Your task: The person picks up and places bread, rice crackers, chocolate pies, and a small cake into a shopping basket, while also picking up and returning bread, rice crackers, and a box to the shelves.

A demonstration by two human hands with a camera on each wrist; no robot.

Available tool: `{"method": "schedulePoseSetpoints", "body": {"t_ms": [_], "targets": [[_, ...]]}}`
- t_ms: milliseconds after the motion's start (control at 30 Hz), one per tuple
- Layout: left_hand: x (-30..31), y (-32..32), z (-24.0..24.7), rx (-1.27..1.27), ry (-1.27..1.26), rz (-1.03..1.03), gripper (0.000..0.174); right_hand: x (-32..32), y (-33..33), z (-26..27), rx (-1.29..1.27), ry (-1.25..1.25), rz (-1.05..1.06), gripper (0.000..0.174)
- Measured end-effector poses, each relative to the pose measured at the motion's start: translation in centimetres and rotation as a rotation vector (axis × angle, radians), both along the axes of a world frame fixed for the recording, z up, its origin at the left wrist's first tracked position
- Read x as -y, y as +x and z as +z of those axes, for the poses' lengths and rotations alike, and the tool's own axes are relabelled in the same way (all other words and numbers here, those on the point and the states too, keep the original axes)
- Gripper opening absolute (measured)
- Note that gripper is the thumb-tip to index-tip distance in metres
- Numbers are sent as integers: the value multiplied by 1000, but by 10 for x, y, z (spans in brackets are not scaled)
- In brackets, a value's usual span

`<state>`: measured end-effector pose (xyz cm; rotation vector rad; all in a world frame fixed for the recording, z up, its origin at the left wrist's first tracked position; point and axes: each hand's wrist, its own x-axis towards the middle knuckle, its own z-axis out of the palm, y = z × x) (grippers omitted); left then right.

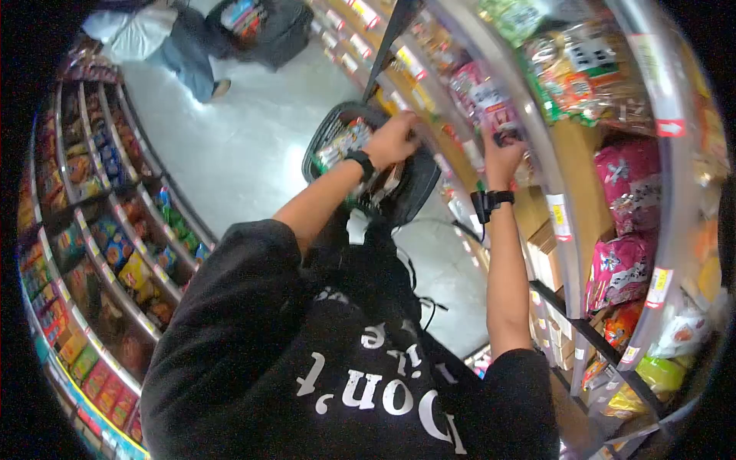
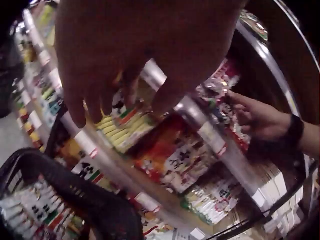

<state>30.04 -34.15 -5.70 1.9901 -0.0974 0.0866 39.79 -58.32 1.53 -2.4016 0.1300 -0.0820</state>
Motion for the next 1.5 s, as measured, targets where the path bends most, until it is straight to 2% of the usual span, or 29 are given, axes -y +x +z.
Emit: {"method": "schedulePoseSetpoints", "body": {"t_ms": [100, 167, 200, 300, 400, 500, 533, 600, 633, 700, 767, 800, 867, 933, 967, 1033, 1100, 1133, 1167, 1200, 1233, 1267, 1300, 1333, 1367, 1400, 1433, 1467, 1500], "targets": [[-35, -65, -48, -417, -90, 184, 43, 10, -46, -39, 139, 181, -41, 60], [-57, -103, -117, -622, 1, 296, 48, 6, -90, -69, -83, 424, 68, 47], [-59, -123, -136, -486, 1, 417, 49, 12, -108, -107, -195, 330, 175, 41], [-62, -182, -229, -581, -59, 508, 53, -3, -155, -173, -656, 345, 288, 29], [-63, -209, -262, -729, -38, 577, 60, -31, -175, -238, -1063, 441, 134, 38], [-53, -231, -313, -901, -195, 723, 70, -43, -192, -310, -1259, 555, -106, 45], [-51, -234, -327, -939, -197, 720, 72, -45, -201, -328, -1269, 470, -144, 49], [-49, -231, -349, -1011, -207, 712, 78, -44, -232, -361, -1157, 255, 88, 60], [-44, -226, -348, -1044, -66, 789, 87, -34, -257, -375, -1029, 202, 264, 64], [-49, -211, -328, -1073, -80, 774, 91, -11, -291, -365, -1102, -35, 616, 68], [-48, -203, -327, -1153, 26, 750, 91, -2, -311, -359, -1270, -136, 628, 69], [-50, -198, -317, -1178, 40, 737, 92, 35, -345, -356, -1415, -323, 873, 70], [-56, -188, -319, -1204, 80, 734, 92, 46, -356, -321, -1590, -301, 735, 70], [-58, -188, -343, -1216, 121, 760, 92, 79, -388, -315, -1461, -249, 750, 46], [-64, -189, -355, -1122, 34, 750, 92, 86, -403, -316, -1521, -434, 711, 37], [-70, -203, -404, -981, -55, 761, 88, 104, -425, -298, -1462, -251, 409, 31], [-73, -202, -412, -808, -357, 873, 64, 159, -498, -317, -1084, -360, 896, 29], [-74, -199, -402, -788, -498, 838, 58, 160, -511, -303, -1448, -141, 433, 29], [-75, -192, -381, -761, -640, 802, 52, 216, -581, -344, -1263, -93, 892, 35], [-72, -186, -358, -811, -655, 839, 43, 185, -567, -307, -1607, -129, 399, 41], [-74, -205, -408, -745, -662, 860, 35, 180, -578, -293, -1561, 6, 486, 47], [-71, -190, -363, -849, -746, 875, 35, 203, -619, -310, -1107, -80, 973, 44], [-67, -179, -324, -891, -692, 832, 32, 191, -623, -300, -1292, -108, 778, 38], [-72, -185, -341, -867, -515, 709, 33, 178, -625, -290, -1444, -146, 559, 34], [-67, -184, -319, -829, -758, 744, 36, 202, -678, -323, -1238, -24, 550, 34], [-64, -185, -305, -782, -702, 726, 41, 165, -628, -281, -1329, -156, 481, 31], [-68, -195, -333, -645, -618, 694, 42, 176, -662, -300, -1067, -117, 445, 28], [-50, -185, -285, -546, -698, 765, 44, 149, -630, -267, -1082, -215, 262, 27], [-48, -191, -271, -520, -613, 748, 46, 162, -652, -295, -1090, -341, 561, 39]]}}
